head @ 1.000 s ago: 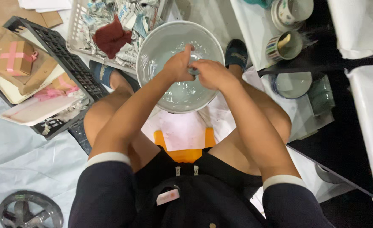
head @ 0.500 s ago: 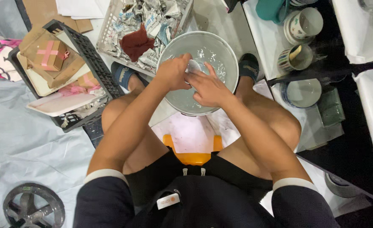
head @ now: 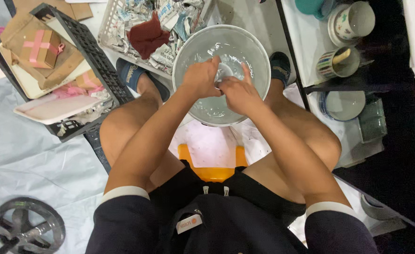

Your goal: The person washes ceramic dishes by hand in a bucket of water. They scrub and rinse a white bowl, then a patterned plate, and finally a small cup, placing each item on a nearby shelf after cleaning.

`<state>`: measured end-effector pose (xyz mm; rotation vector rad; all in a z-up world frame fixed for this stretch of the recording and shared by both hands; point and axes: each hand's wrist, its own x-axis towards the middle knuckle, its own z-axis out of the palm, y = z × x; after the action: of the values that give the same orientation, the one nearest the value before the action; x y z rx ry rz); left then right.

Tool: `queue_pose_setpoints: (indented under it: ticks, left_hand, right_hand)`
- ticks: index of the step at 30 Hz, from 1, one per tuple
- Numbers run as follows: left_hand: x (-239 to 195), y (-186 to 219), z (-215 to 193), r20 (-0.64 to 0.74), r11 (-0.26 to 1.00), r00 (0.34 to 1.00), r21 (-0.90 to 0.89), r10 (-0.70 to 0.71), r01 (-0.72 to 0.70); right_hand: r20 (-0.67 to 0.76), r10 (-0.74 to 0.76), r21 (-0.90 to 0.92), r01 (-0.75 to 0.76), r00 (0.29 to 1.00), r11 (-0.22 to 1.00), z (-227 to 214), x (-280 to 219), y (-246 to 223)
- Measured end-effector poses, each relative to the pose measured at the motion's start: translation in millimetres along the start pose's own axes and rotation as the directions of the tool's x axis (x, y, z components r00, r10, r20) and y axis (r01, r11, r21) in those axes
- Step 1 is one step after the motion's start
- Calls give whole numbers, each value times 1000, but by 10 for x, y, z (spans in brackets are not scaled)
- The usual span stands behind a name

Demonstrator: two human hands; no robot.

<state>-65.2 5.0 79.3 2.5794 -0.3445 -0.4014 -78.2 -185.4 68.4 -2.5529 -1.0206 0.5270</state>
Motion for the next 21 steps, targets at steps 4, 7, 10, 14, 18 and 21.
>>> queue_pose_setpoints:
  ticks: [4, 7, 10, 14, 18, 21]
  left_hand:
    - [-8, 28, 81, -83, 999, 996, -28, 43, -46]
    - [-5, 61, 118, -93, 996, 991, 2, 94, -94]
    - [0, 56, 120, -69, 998, 995, 12, 65, -64]
    - [28, 68, 106, -63, 998, 996, -14, 63, -64]
    - [22, 72, 148, -72, 997, 995, -7, 73, -74]
    - [14, 48, 172, -95, 994, 990, -24, 103, -106]
  right_hand:
    - [-270, -161, -12, 164, 949, 986, 57, -22, -9]
    - [-77, -68, 102, 76, 995, 992, 24, -20, 7]
    - [154, 90, 156, -115, 984, 981, -7, -42, 32]
    - [-149, -17, -59, 9, 989, 998, 36, -66, 56]
    - [-214, -88, 49, 101, 973, 994, 127, -71, 76]
    - [-103, -33, 204, 53, 994, 977, 72, -39, 123]
